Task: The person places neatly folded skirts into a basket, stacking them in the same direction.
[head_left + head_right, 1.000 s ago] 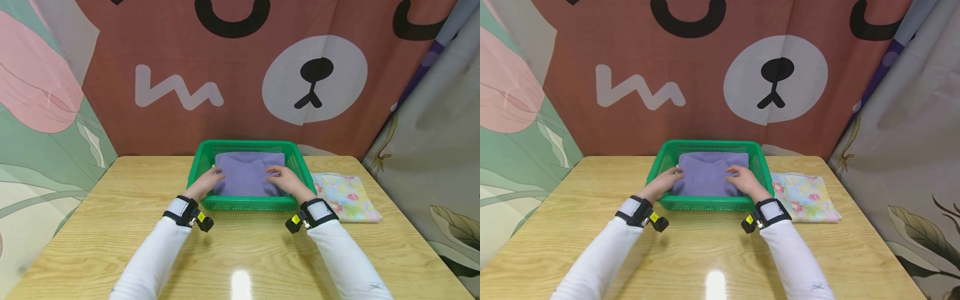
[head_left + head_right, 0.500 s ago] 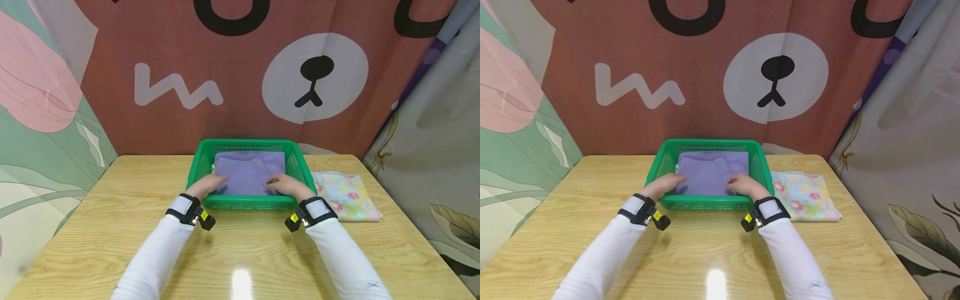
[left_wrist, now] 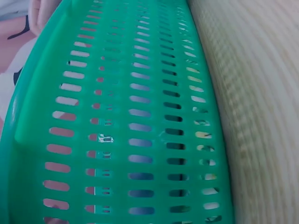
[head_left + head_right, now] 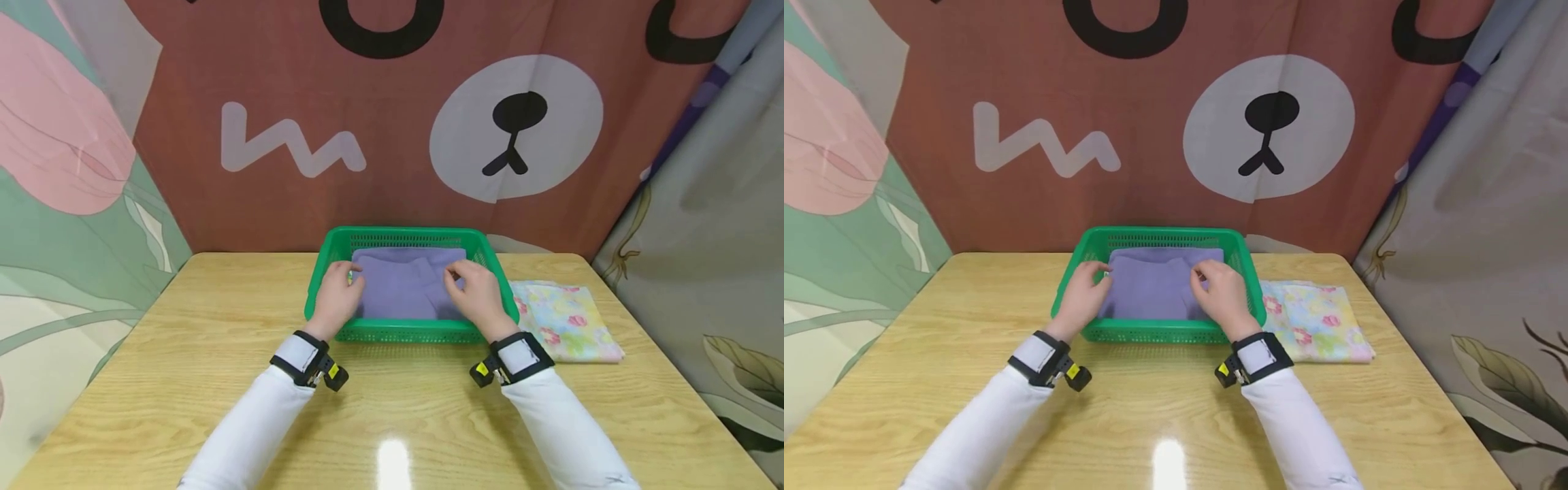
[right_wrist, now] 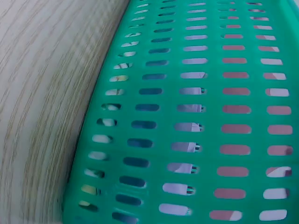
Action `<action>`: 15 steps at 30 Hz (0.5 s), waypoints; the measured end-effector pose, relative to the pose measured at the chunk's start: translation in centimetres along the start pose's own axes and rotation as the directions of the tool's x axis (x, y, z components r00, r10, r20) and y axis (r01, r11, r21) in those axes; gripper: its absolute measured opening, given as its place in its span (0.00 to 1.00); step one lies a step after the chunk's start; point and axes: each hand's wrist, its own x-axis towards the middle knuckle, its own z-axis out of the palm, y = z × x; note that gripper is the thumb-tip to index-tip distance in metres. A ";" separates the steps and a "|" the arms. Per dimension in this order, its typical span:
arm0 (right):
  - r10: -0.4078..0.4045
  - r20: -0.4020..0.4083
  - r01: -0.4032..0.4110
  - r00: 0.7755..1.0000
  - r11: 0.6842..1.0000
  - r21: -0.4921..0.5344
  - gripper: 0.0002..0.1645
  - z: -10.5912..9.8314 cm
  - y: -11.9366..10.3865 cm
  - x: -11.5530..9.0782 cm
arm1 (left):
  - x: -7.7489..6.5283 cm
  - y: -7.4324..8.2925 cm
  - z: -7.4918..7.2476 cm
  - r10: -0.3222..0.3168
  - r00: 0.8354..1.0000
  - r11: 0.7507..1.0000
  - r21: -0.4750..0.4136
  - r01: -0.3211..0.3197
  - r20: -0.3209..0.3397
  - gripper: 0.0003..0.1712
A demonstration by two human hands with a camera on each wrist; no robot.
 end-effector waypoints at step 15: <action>-0.217 -0.095 0.218 0.971 0.976 -0.006 0.10 -0.9 -1.5 -2.9 | -3.4 -0.7 -0.9 0.246 0.945 0.959 -0.089 -0.270 -0.216 0.10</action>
